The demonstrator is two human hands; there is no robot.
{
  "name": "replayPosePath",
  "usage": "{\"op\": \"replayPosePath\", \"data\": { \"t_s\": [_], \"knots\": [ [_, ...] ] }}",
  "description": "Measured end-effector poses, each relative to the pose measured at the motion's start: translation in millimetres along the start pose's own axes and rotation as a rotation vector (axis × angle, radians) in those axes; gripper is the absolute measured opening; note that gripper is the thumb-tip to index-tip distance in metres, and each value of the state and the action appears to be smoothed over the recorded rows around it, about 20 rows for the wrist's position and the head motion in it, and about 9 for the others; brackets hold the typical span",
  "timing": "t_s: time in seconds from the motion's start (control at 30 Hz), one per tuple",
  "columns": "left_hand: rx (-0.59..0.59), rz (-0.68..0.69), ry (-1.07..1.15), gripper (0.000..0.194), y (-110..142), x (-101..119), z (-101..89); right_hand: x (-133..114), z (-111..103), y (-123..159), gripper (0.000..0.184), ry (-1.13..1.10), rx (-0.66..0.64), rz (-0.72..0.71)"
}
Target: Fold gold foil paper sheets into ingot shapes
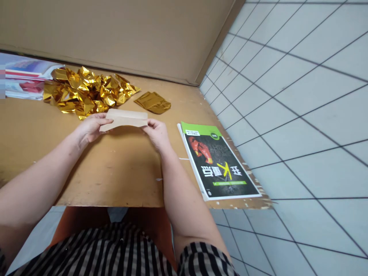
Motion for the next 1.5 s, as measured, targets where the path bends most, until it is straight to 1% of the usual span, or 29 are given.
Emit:
{"op": "replayPosePath", "data": {
  "t_s": [0.17,0.27,0.37,0.53,0.63,0.7,0.73,0.83,0.9,0.97,1.07,1.13,1.23,1.27,1.3,1.33,1.37,1.43,1.5],
  "knots": [
    [0.001,-0.023,-0.032,0.021,-0.9,-1.2,0.8,10.8,-1.3,-3.2,0.031,-0.090,0.079,0.107],
    [0.023,-0.015,-0.016,0.026,-1.4,-2.2,2.2,13.0,-2.6,-3.9,0.030,-0.123,0.123,0.154],
    [0.024,0.022,0.021,0.018,-1.5,-1.3,2.8,12.8,-2.2,-3.7,0.027,-0.145,0.162,0.181],
    [-0.027,0.075,0.053,0.037,1.0,1.5,2.0,13.5,-1.5,-4.0,0.017,-0.144,0.206,0.215],
    [-0.020,0.119,-0.001,0.050,1.4,0.5,0.5,14.0,-1.2,-4.2,0.018,-0.105,0.219,0.219],
    [0.020,0.132,-0.068,0.062,0.3,-1.6,-0.9,14.1,-0.3,-3.5,0.020,-0.070,0.219,0.232],
    [0.045,0.138,-0.104,0.064,-0.5,-2.6,-1.6,14.1,0.3,-3.0,0.021,-0.051,0.216,0.236],
    [0.098,0.166,-0.215,0.063,-2.9,-4.2,-3.0,13.3,2.4,-1.5,0.021,0.011,0.192,0.222],
    [0.111,0.190,-0.307,0.063,-4.3,-4.6,-3.6,13.2,3.6,-1.1,0.020,0.074,0.170,0.209],
    [0.108,0.223,-0.424,0.065,-5.9,-5.4,-4.1,13.8,4.7,-1.2,0.020,0.187,0.138,0.217],
    [0.093,0.290,-0.670,0.068,-7.7,-8.3,-4.3,13.1,5.9,-1.7,0.021,0.482,0.108,0.211],
    [0.106,0.373,-0.874,0.067,-6.6,-9.2,-3.5,11.4,6.9,-1.4,0.020,0.688,0.094,0.188],
    [0.119,0.625,-1.160,0.059,2.6,-6.7,3.6,9.8,8.4,0.4,0.026,0.881,0.058,0.191],
    [0.094,0.715,-1.239,0.054,7.4,-6.0,8.1,9.7,8.7,1.0,0.028,0.919,0.045,0.199],
    [0.044,0.784,-1.308,0.049,12.2,-6.4,13.2,9.5,9.0,1.6,0.030,0.949,0.033,0.202],
    [-0.024,0.823,-1.371,0.045,16.7,-7.8,18.7,9.3,9.3,2.0,0.031,0.972,0.022,0.202],
    [-0.107,0.832,-1.426,0.043,20.6,-10.2,24.0,9.1,9.5,2.3,0.032,0.991,0.013,0.199],
    [-0.267,0.800,-1.509,0.047,26.4,-16.7,32.7,8.0,10.1,2.9,0.033,1.029,0.003,0.192],
    [-0.372,0.753,-1.570,0.056,28.9,-23.4,37.6,5.9,10.9,3.7,0.035,1.070,-0.001,0.193]
  ]
}}
Point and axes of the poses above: each hand's wrist, its own y-axis away from the middle knuckle, its own z-axis out of the palm, x = y × z, the point moved 3 cm from there along -y, towards the middle knuckle
